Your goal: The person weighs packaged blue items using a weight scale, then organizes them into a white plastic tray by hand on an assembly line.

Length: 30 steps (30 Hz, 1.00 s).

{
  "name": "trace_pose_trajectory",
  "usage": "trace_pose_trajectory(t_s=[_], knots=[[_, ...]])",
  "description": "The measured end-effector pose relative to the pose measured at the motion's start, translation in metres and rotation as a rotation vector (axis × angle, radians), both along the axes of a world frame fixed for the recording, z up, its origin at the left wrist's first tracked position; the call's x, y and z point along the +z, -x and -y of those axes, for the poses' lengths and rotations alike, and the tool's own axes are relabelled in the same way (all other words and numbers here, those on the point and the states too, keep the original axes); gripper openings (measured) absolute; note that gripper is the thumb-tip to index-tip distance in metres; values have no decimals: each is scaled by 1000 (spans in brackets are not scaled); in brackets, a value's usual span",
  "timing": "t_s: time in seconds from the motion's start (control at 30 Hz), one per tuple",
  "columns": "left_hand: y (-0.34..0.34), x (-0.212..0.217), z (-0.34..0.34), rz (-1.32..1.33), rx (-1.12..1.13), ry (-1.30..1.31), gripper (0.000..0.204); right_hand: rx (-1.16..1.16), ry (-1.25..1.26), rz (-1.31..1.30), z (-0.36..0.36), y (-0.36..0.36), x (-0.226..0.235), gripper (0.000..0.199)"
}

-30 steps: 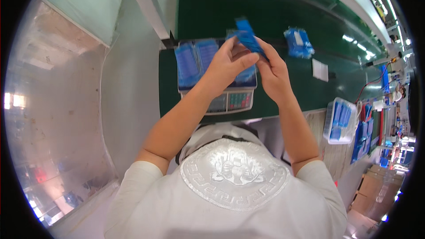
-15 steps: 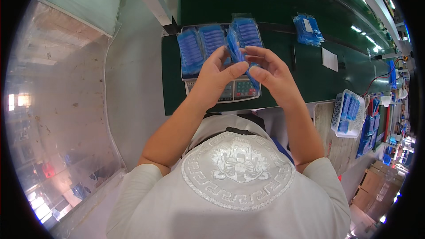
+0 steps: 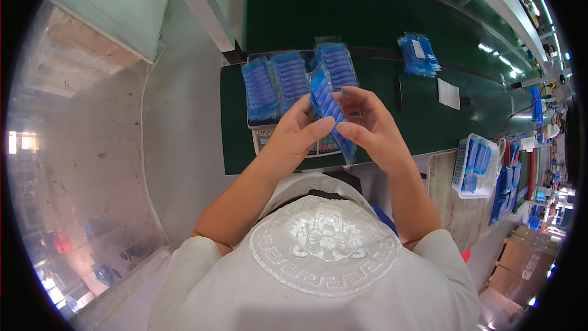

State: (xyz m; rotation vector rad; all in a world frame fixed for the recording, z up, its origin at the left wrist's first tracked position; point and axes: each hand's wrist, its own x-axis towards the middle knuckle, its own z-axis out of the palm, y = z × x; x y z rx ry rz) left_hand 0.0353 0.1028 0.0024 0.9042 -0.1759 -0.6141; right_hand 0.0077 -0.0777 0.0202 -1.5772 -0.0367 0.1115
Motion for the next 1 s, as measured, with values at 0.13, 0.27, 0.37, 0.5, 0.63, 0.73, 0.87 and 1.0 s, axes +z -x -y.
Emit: trace_pose_trajectory(t_s=[0.13,0.27,0.37,0.5,0.63,0.73,0.87,1.0], knots=[[2,-5,-3,-50,-37,54,63,28,-31,-118,1,2,2,49],[3,-8,-5,-59,-115,52,67,45,-87,-219,4,1,-1,46],[2,-7,-6,-67,-135,2,68,42,-149,-298,3,2,3,39],[3,-10,-3,-51,-77,20,71,-27,-187,-241,6,3,2,30],[4,-12,-3,-49,-34,-23,76,-51,-302,-218,14,4,-8,29],[6,-10,-1,-64,-14,13,76,-53,-431,-248,12,3,-5,27],[4,-11,4,-299,0,142,64,-54,-561,-270,17,3,-14,26],[5,-8,5,-333,-18,223,48,-66,-645,-303,17,1,-16,26]])
